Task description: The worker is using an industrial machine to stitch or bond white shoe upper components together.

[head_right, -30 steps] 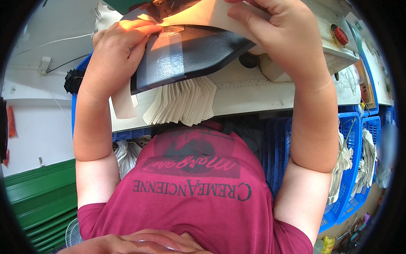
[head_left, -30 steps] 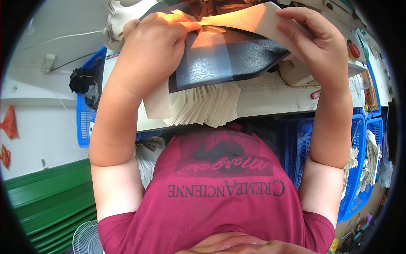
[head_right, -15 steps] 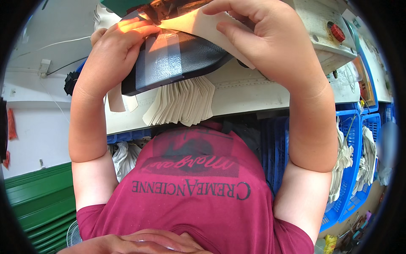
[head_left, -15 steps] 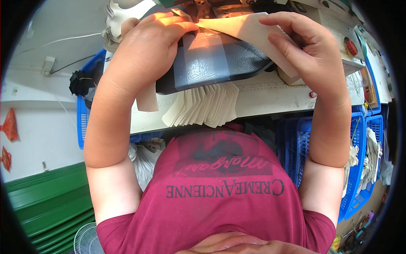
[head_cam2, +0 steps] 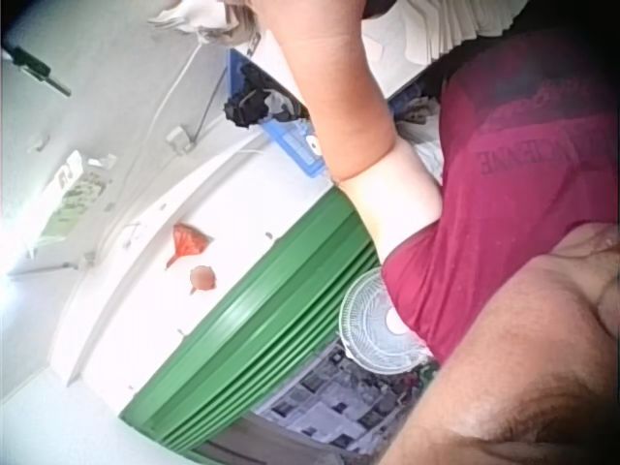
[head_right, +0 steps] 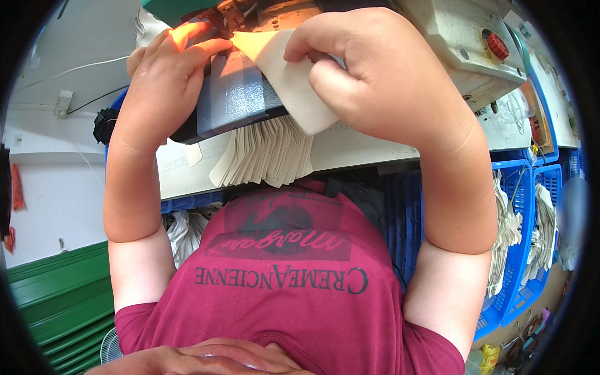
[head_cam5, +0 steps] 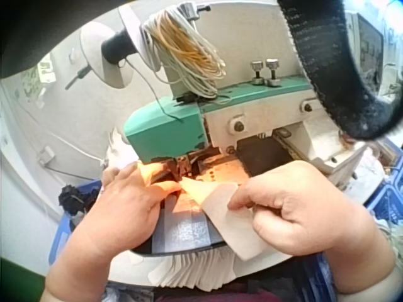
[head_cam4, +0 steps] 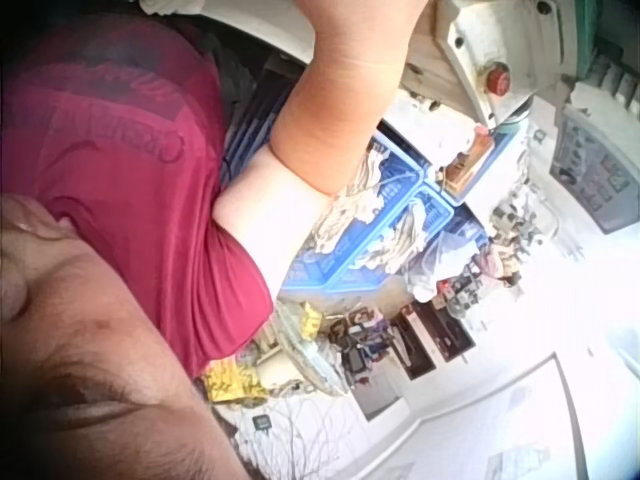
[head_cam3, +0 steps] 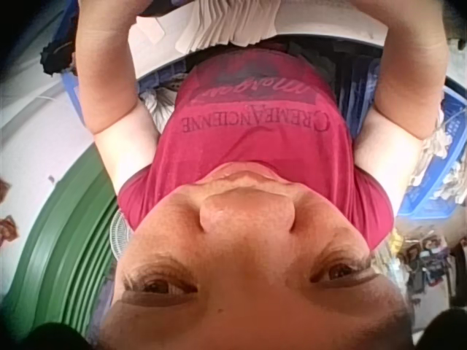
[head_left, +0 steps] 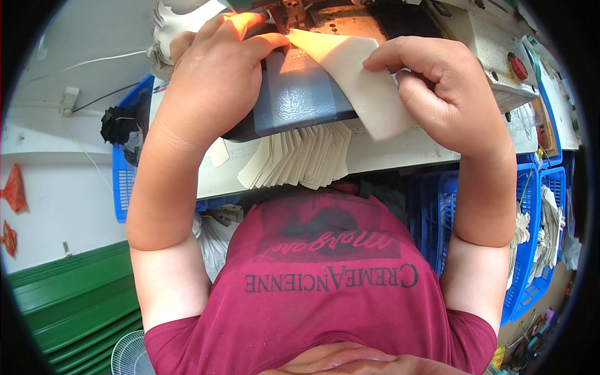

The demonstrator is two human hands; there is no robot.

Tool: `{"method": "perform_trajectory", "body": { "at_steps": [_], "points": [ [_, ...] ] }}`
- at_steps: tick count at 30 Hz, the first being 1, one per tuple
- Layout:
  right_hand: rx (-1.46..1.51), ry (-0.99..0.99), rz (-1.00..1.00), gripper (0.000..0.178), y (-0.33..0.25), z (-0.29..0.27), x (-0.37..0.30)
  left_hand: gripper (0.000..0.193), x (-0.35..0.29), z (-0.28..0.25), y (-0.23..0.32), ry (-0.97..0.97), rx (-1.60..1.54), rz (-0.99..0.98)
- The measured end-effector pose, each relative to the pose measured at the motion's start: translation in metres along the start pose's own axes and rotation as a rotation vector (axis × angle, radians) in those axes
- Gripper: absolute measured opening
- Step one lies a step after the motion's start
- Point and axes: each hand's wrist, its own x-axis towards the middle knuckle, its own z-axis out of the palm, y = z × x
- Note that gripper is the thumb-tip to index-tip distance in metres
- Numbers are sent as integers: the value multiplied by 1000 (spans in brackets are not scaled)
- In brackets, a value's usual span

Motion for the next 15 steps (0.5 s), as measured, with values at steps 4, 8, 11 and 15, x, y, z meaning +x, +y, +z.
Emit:
{"method": "perform_trajectory", "body": {
  "at_steps": [4,8,11,15],
  "points": [
    [-226,-9,-232,19,3,4,5,33,-1,1,1,20,43,-10],
    [-296,2,-316,20,4,12,6,35,-2,0,2,-4,33,-34],
    [-338,30,-346,20,6,20,8,39,-1,0,2,-64,110,-51],
    [-352,111,-356,11,6,35,14,36,1,1,2,-61,99,-77]
  ]
}}
